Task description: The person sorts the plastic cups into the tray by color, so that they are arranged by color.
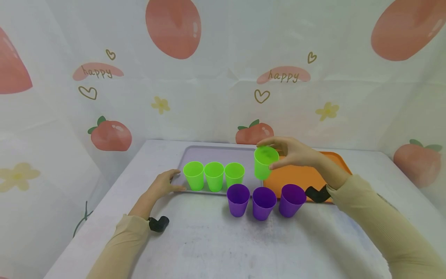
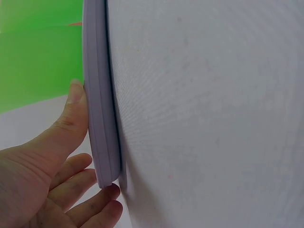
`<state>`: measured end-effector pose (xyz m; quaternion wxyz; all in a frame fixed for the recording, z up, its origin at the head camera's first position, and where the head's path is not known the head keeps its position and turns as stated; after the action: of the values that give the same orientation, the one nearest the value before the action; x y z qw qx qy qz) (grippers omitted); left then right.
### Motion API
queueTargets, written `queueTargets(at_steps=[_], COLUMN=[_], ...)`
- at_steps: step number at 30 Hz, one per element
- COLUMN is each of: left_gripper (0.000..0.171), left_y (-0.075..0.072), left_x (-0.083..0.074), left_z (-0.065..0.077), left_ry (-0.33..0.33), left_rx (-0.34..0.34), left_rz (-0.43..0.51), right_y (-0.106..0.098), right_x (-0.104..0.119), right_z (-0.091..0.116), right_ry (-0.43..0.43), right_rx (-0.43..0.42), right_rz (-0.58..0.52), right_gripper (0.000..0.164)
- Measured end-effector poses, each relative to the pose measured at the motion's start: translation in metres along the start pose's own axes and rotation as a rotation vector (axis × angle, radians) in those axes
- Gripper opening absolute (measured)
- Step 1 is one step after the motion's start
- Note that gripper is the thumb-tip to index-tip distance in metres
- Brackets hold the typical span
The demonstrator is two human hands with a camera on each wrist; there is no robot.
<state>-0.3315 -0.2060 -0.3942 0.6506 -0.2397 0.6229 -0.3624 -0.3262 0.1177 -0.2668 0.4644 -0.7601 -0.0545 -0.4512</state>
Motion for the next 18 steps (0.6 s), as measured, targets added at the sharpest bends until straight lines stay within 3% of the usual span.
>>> queueTargets(at_steps=[11, 18], left_gripper=[0.076, 0.076], left_y=[0.000, 0.000], left_x=[0.001, 0.001], left_z=[0.000, 0.000], left_ry=[-0.001, -0.002], left_rx=[0.000, 0.004], left_rz=[0.004, 0.019], right_y=[0.003, 0.002], right_x=[-0.017, -0.034], right_z=[-0.014, -0.016], right_ry=[0.008, 0.047], right_rx=[0.096, 0.113], right_rz=[0.012, -0.013], right_gripper=[0.064, 0.065])
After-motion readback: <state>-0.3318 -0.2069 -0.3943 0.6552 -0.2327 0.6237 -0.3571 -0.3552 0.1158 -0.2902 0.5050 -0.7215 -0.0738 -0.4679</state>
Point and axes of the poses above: each hand's wrist, its own z-axis away from the middle knuckle, its own y-axis out of the palm, x = y × z, the point moved 10 cm from there along -z, towards the middle knuckle, and after that the axes turned 8 degrees about z, right-handed, at the moved point
